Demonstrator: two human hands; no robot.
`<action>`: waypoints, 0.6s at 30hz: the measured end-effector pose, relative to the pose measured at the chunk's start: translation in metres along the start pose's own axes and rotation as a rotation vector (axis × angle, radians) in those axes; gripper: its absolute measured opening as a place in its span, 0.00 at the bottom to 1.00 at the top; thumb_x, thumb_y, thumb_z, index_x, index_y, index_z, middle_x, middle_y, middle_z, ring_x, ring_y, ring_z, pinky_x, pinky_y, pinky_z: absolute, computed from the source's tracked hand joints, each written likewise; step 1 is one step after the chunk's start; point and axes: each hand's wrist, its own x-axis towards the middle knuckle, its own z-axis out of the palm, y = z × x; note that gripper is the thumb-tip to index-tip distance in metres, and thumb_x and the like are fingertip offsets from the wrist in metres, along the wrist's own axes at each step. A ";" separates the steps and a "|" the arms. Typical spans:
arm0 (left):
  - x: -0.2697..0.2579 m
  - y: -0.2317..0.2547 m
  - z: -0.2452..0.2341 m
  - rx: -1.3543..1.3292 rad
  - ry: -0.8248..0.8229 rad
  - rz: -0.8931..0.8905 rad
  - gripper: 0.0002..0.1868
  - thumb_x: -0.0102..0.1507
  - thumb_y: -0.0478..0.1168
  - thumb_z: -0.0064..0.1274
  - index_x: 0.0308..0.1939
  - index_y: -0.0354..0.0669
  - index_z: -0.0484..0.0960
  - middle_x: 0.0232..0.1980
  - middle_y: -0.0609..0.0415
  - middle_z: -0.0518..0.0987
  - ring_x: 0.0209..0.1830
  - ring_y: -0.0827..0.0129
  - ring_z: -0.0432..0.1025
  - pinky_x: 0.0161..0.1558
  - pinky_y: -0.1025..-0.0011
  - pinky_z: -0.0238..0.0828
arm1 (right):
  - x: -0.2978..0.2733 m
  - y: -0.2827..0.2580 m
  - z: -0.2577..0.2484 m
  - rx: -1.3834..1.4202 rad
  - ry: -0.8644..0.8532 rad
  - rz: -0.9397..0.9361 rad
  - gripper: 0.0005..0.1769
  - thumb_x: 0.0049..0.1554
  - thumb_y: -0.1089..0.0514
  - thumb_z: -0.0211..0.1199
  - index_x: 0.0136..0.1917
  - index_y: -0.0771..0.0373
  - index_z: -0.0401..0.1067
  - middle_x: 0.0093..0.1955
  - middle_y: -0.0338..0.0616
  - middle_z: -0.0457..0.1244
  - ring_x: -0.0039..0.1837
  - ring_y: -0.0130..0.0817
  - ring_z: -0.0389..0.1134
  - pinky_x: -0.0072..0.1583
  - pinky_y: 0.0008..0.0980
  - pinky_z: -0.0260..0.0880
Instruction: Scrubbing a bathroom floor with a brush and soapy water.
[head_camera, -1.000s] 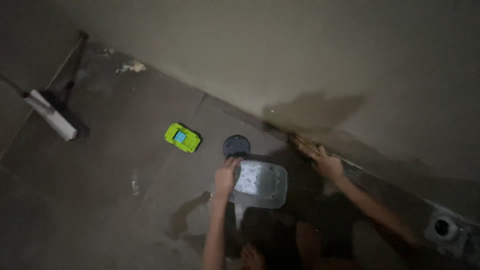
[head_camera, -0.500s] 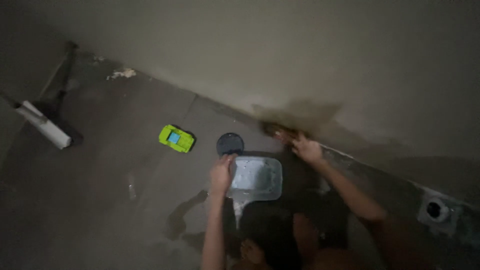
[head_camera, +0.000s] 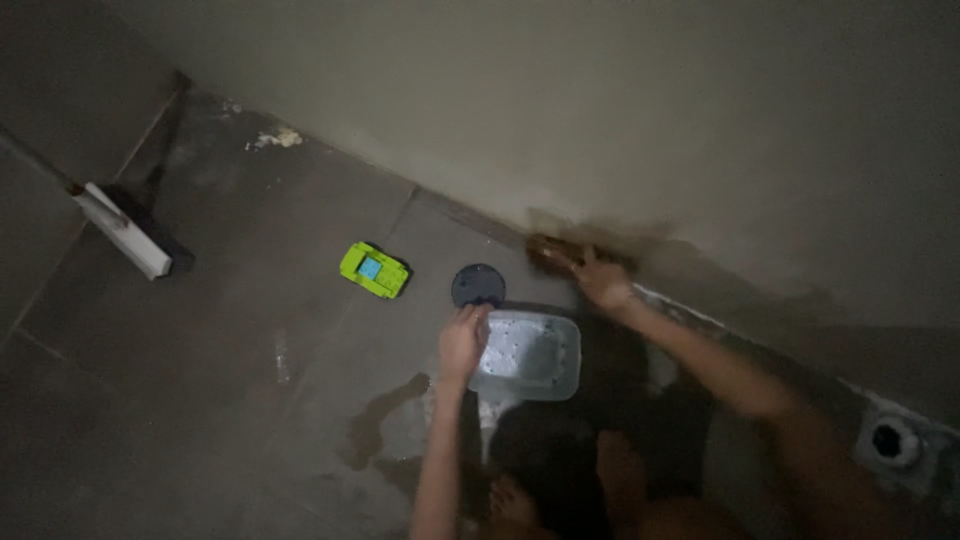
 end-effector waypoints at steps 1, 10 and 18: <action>0.002 -0.001 -0.002 -0.002 0.009 0.001 0.18 0.58 0.30 0.52 0.52 0.46 0.82 0.44 0.46 0.78 0.46 0.49 0.74 0.47 0.54 0.71 | -0.001 0.005 -0.022 -0.007 0.005 -0.001 0.47 0.63 0.51 0.55 0.85 0.28 0.33 0.75 0.64 0.54 0.28 0.34 0.70 0.22 0.31 0.67; 0.001 -0.008 0.008 0.000 0.064 0.017 0.18 0.59 0.33 0.51 0.51 0.50 0.83 0.46 0.47 0.81 0.48 0.48 0.74 0.47 0.53 0.72 | 0.016 -0.006 -0.061 0.353 0.499 -0.102 0.42 0.65 0.53 0.59 0.86 0.37 0.46 0.67 0.70 0.58 0.35 0.43 0.68 0.30 0.37 0.66; -0.007 -0.014 0.010 -0.050 0.068 0.013 0.19 0.63 0.32 0.44 0.54 0.51 0.84 0.49 0.44 0.81 0.48 0.45 0.75 0.49 0.51 0.71 | -0.061 0.028 0.047 0.081 0.256 0.017 0.48 0.60 0.62 0.54 0.85 0.31 0.39 0.68 0.66 0.59 0.28 0.36 0.61 0.28 0.36 0.64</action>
